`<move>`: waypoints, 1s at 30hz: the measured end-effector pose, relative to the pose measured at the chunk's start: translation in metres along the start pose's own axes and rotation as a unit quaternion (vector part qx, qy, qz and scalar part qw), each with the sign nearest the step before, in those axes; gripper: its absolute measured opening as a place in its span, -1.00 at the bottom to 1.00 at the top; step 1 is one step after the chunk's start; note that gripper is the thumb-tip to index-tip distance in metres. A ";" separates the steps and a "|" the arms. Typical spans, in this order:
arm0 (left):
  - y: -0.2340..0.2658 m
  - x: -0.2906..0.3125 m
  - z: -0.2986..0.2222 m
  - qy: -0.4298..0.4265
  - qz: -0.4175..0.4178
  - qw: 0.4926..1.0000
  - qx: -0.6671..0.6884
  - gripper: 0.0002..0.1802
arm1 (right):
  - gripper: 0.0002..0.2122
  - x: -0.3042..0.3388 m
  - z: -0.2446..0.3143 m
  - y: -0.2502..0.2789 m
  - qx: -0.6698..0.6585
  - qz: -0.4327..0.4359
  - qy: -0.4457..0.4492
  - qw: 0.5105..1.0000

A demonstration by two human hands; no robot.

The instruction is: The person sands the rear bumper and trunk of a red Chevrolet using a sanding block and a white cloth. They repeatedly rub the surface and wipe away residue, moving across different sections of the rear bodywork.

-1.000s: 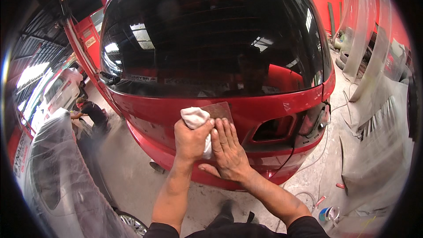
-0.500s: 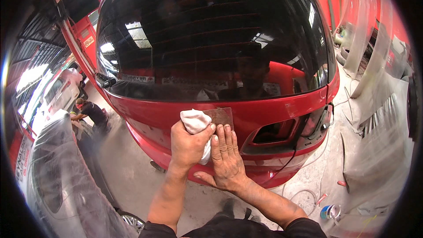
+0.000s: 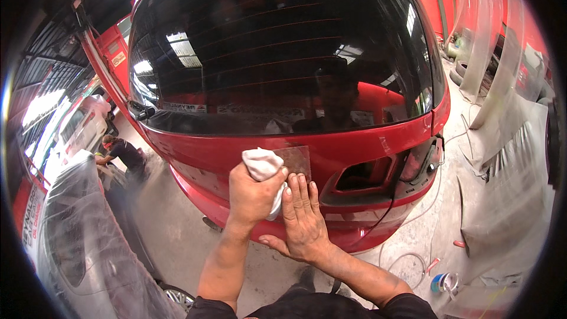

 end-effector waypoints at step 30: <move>0.007 -0.001 0.007 0.011 -0.027 0.999 0.015 -0.90 | -0.06 -0.010 -0.035 0.072 0.201 -0.086 -0.007 0.976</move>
Point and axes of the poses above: each hand's wrist, its own x-axis away from the middle knuckle, its own y-axis out of the back of the hand, z = x × y, the point moved 4 cm from there along -x, towards the middle knuckle, and after that the axes turned 2 degrees about -z, right-handed, at the moved point
